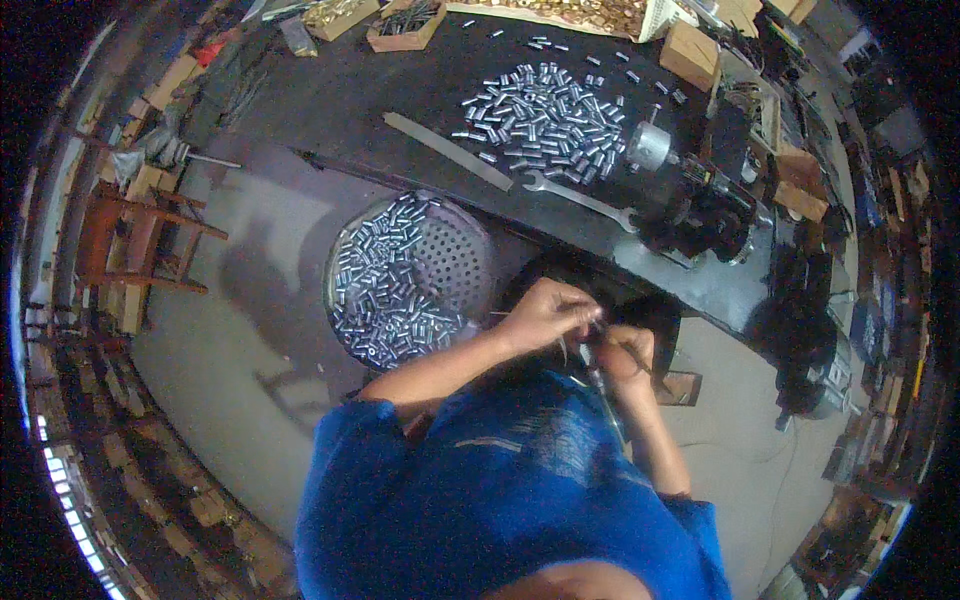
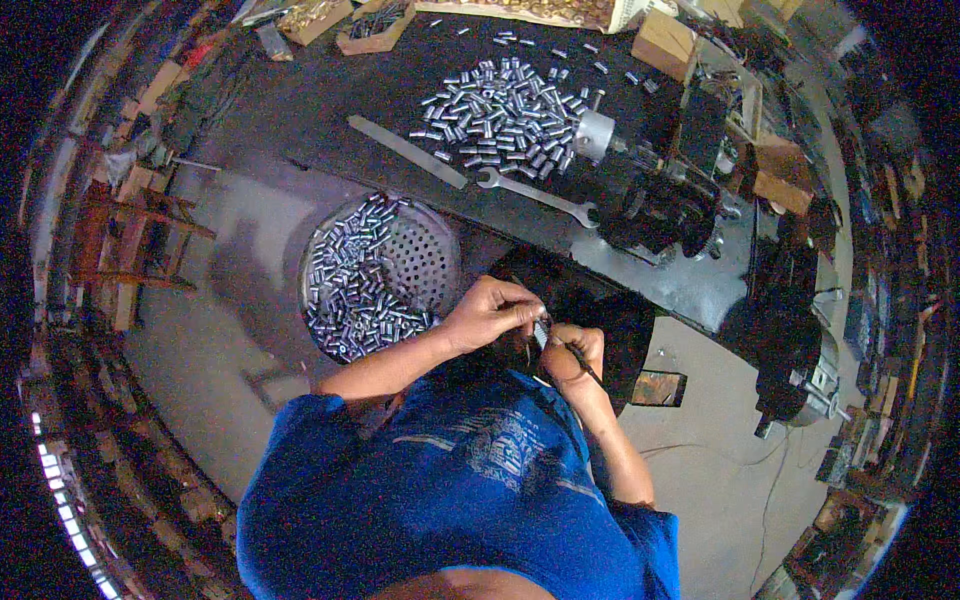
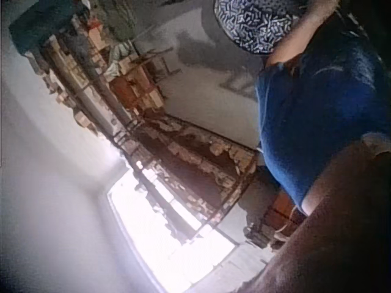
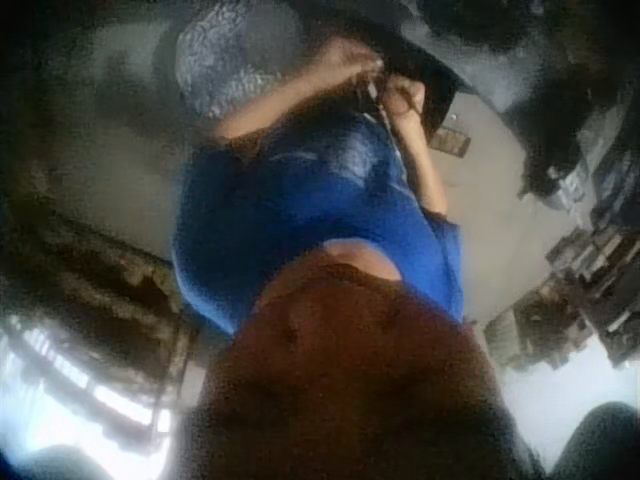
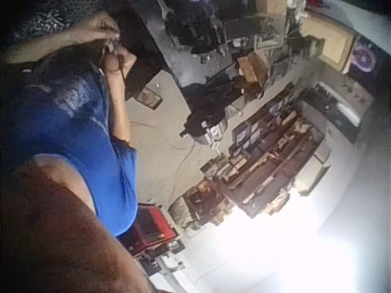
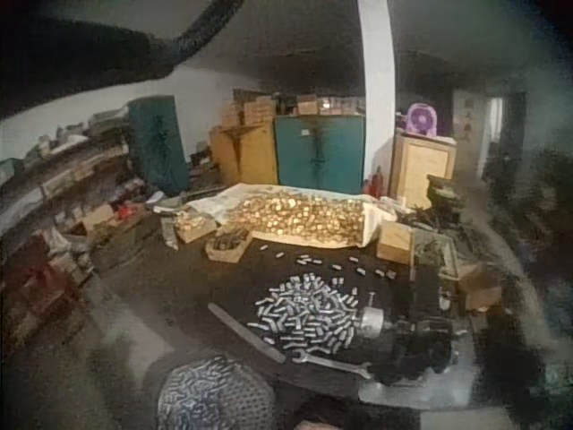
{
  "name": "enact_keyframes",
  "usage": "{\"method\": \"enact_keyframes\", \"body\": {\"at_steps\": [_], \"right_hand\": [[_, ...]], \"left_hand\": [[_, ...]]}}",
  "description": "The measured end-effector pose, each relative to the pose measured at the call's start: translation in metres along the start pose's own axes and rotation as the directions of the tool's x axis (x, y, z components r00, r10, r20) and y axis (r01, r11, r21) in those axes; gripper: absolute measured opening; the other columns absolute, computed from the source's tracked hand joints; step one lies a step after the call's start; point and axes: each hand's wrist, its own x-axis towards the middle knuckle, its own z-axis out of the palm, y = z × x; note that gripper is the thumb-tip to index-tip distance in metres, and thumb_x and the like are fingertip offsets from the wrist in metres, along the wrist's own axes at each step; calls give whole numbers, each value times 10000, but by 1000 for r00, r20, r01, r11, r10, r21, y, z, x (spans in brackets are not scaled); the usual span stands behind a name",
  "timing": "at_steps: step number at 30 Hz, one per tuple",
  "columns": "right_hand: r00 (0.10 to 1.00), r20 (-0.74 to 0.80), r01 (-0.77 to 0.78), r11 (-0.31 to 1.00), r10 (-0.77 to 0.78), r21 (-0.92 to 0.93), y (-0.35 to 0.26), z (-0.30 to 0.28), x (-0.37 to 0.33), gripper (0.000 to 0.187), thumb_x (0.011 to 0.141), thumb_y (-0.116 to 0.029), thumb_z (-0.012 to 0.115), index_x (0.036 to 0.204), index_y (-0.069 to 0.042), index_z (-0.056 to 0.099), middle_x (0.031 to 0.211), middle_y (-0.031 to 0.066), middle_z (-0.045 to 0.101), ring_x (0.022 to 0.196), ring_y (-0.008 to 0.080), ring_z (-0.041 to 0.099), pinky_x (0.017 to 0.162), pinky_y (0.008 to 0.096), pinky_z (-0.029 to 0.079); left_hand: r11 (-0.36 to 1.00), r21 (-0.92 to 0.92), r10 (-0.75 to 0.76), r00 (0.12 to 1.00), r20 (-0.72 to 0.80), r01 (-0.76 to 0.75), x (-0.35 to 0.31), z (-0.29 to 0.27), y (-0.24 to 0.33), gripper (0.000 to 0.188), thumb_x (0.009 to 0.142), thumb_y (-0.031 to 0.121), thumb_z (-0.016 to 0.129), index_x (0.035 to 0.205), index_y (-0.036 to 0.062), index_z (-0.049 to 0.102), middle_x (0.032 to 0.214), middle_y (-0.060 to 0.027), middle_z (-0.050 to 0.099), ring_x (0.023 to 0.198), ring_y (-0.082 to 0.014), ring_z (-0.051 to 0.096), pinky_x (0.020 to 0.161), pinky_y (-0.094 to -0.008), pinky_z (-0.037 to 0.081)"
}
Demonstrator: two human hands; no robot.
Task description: The person repeatedly picks up metallic cartridge casings from a perforated basket and a pile on the table. They insert each casing into a handheld tool, manipulate it, and then place the casing onto the table. The process is repetitive and involves handling the casings one at a time.
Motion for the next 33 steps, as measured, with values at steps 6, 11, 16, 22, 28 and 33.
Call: {"method": "enact_keyframes", "body": {"at_steps": [6, 11, 16, 22, 28, 33], "right_hand": [[990, 13, -142, 982, 142, 126, 19, 9, -2, 241, 688, -33, 497, 484, -54, 370, 475, -20, 388, 468, 40, 339, 411, 239, 235], [994, 78, -86, 982, 74, 167, 10, 7, -1, 250, 690, -10, 487, 476, -53, 365, 477, -11, 405, 461, 43, 363, 413, 224, 256], [992, 60, -120, 976, 111, 184, 44, 0, -16, 247, 688, 1, 489, 474, -59, 381, 495, 7, 460, 438, 67, 432, 403, 217, 320], [981, 64, -189, 967, 180, 172, 13, 1, -18, 258, 704, 2, 478, 471, -54, 382, 498, 29, 472, 431, 88, 457, 404, 235, 360], [992, 58, -117, 980, 109, 159, 21, 0, -20, 241, 712, 16, 463, 505, -60, 364, 498, -8, 421, 463, 55, 414, 412, 228, 320], [992, 51, -122, 973, 114, 197, 35, 2, -28, 183, 702, -2, 462, 555, -58, 367, 509, -36, 371, 488, 35, 335, 426, 227, 243]], "left_hand": [[992, -102, 76, 997, 29, -72, -8, -2, -10, 132, 808, 78, 592, 879, -30, 623, 763, -54, 624, 700, -92, 573, 634, -228, 466], [985, 7, 173, 985, 17, -173, -12, -22, -29, 133, 820, 56, 554, 914, -14, 615, 843, -78, 640, 800, -114, 591, 705, -247, 474], [690, 659, 76, 875, -478, 300, -35, -138, -81, 192, 734, 84, 546, 900, 51, 635, 848, -166, 622, 779, -316, 603, 699, -370, 479], [352, 715, 109, 733, -672, 604, -59, -253, -142, 273, 692, 140, 586, 959, 93, 616, 862, -174, 620, 827, -329, 599, 728, -416, 481], [126, 727, -10, 733, -680, 675, -39, -256, -153, 234, 708, 133, 565, 936, 85, 588, 897, -173, 616, 857, -337, 598, 734, -435, 486], [139, 752, -38, 762, -647, 645, -45, -251, -147, 174, 709, 137, 565, 874, 99, 606, 865, -137, 622, 811, -314, 607, 691, -414, 487]]}}
